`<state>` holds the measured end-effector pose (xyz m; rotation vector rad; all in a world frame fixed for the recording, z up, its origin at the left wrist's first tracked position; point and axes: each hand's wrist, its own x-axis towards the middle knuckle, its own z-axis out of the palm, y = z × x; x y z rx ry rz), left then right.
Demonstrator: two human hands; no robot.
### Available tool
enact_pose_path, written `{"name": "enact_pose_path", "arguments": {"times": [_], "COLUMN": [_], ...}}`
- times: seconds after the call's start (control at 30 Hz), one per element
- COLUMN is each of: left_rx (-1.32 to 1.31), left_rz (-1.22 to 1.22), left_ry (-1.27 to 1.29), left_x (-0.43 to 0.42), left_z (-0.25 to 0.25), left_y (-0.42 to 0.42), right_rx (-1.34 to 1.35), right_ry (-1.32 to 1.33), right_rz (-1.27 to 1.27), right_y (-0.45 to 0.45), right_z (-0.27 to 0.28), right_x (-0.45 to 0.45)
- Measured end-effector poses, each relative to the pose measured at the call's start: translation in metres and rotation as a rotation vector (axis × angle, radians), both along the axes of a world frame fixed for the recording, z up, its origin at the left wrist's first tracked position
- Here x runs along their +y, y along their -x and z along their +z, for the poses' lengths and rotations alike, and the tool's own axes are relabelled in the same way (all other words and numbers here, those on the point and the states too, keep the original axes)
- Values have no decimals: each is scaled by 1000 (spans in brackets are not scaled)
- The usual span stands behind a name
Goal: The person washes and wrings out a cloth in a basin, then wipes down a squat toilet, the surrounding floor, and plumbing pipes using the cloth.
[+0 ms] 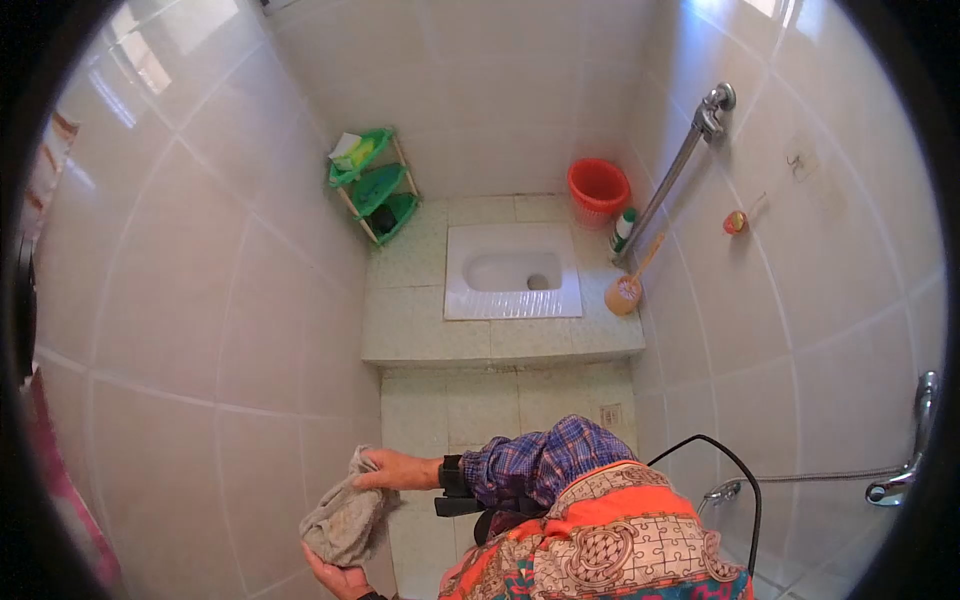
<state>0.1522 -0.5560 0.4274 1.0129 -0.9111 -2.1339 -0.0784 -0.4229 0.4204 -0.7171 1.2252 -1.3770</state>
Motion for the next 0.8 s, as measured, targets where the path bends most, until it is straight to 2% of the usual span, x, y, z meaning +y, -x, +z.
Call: {"name": "enact_pose_path", "arguments": {"times": [0.1, 0.2, 0.3, 0.4, 0.5, 0.6, 0.7, 0.8], "left_rx": [-150, -384, -279, -343, -244, -121, -223, -337], "left_rz": [216, -13, 156, -30, 28, 98, 128, 41], "left_ry": [-95, 459, 3, 148, 47, -40, 21, 150], "left_x": [3, 26, 20, 19, 9, 10, 25, 25], "left_z": [20, 25, 21, -1, 4, 11, 35, 28], "left_y": [-4, -19, -29, -59, -65, -56, -13, 23], "right_rx": [-392, -603, -932, -851, -647, -742, -214, -326], "right_ry": [33, -20, -74, 168, 93, -324, -525, -325], "right_rz": [-79, -92, 41, 45, 44, -148, -181, -210], "right_y": [-15, -26, -32, -55, -59, -66, -76, -74], "right_z": [-12, -13, 7, 10, -28, -81, -112, -131], "right_x": [-3, 5, 15, 16, 14, 25, 36, 41]}}
